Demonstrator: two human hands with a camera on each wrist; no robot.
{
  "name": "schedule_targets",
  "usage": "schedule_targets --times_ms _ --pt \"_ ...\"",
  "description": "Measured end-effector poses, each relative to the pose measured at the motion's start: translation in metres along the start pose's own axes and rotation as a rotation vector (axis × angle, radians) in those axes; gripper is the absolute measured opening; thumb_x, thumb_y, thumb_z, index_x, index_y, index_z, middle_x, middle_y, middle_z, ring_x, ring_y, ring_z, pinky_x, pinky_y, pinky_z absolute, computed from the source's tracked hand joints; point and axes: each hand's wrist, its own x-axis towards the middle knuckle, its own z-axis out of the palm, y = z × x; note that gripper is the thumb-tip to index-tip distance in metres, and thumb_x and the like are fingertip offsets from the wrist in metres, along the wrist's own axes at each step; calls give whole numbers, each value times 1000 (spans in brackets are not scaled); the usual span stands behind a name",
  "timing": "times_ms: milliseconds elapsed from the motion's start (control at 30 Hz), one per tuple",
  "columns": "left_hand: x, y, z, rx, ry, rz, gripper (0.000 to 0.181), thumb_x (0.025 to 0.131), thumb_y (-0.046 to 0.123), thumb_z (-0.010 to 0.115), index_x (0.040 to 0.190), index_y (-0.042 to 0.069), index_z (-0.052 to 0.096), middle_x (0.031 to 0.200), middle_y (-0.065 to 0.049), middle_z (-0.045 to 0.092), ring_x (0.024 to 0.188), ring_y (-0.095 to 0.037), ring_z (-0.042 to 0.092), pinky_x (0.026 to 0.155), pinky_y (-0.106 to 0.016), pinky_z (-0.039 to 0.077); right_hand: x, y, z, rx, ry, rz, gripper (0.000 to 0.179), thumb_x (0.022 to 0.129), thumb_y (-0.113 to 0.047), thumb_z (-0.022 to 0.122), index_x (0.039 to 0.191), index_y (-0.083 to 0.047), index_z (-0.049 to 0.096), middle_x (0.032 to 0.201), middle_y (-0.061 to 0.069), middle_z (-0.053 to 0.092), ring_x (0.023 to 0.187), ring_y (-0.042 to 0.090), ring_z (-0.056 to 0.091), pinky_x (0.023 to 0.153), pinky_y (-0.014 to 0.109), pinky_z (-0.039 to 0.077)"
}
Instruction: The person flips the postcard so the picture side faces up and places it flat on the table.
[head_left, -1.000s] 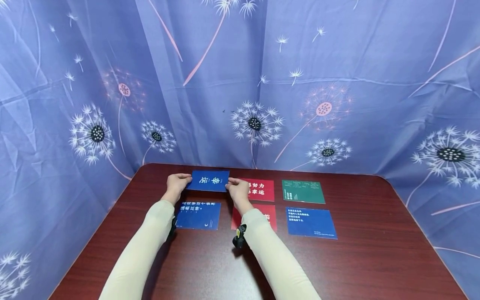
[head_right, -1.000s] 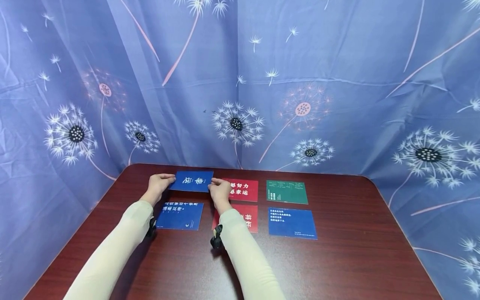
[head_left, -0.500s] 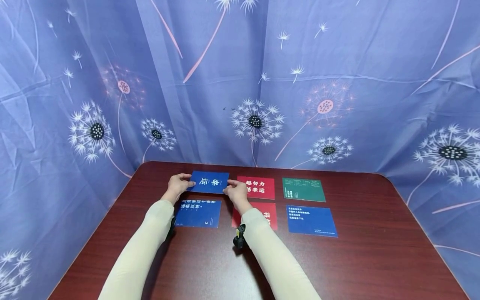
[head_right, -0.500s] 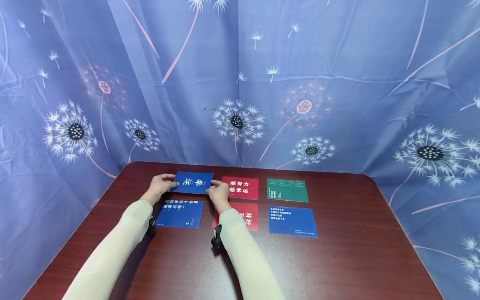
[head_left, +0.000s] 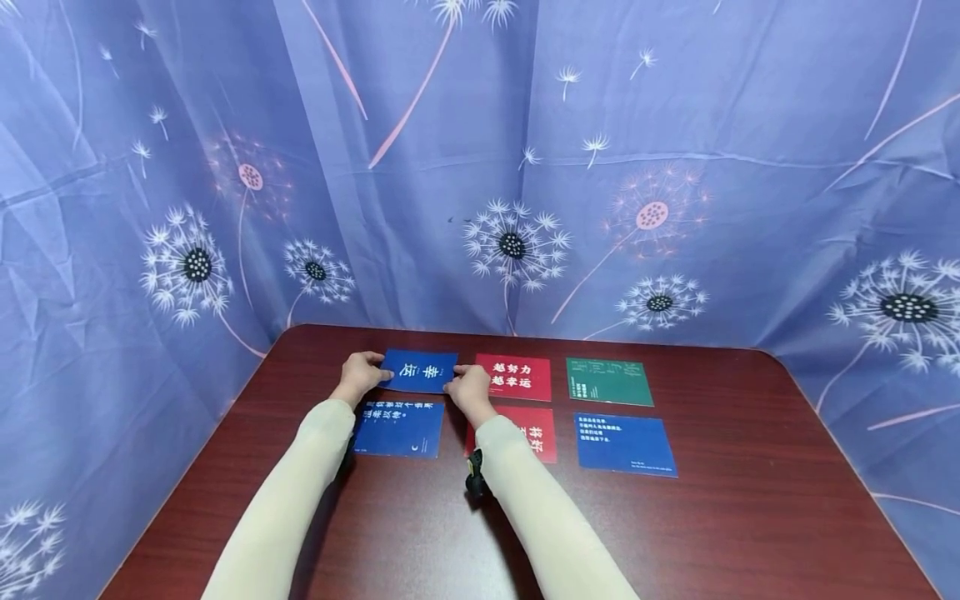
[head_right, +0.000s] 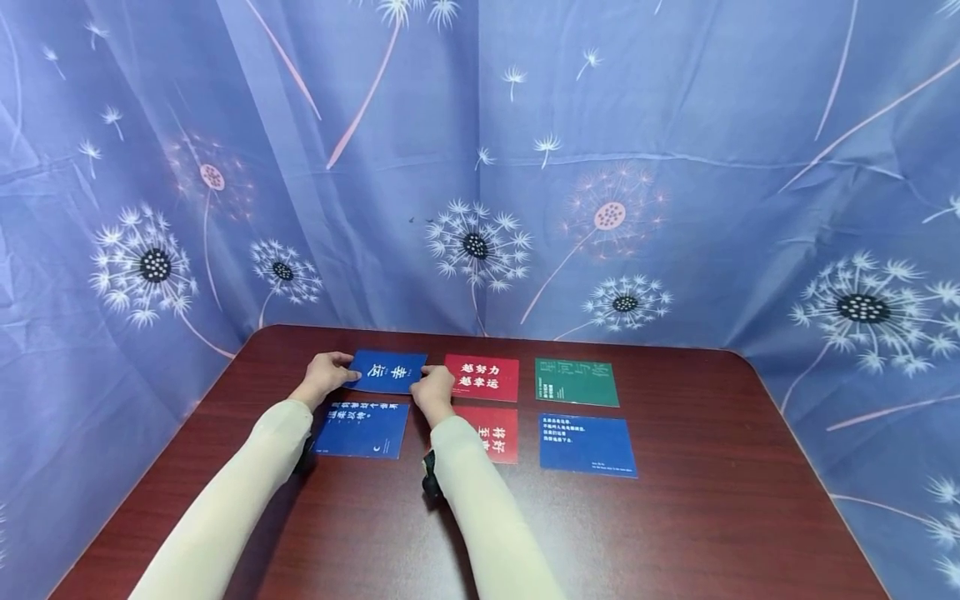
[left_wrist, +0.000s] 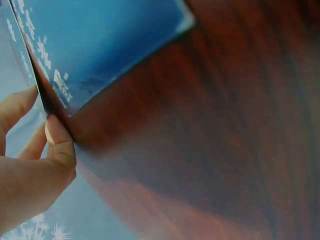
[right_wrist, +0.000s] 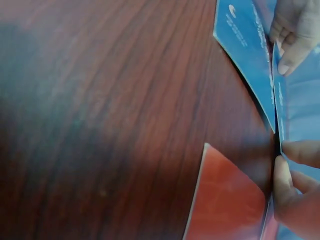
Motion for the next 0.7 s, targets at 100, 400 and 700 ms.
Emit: schedule_targets --times_ms 100,400,700 --pt "-1 1 1 41 8 6 47 84 6 71 128 -5 57 130 -29 52 119 -42 47 98 -49 43 -1 1 0 -44 -6 -26 40 77 2 72 117 4 67 81 12 71 72 15 62 69 30 54" --pt "1 11 7 107 1 -10 45 84 5 71 125 -6 58 129 -28 52 119 -41 48 98 -48 44 0 5 -2 -87 -58 -63 41 78 7 63 120 10 62 57 9 54 51 12 35 55 25 34" --pt "-5 21 19 188 60 12 47 84 6 65 127 -8 52 126 -29 52 116 -42 48 96 -50 44 4 0 -9 -222 -104 -92 36 83 -1 67 118 8 64 103 19 68 97 27 63 81 36 53"
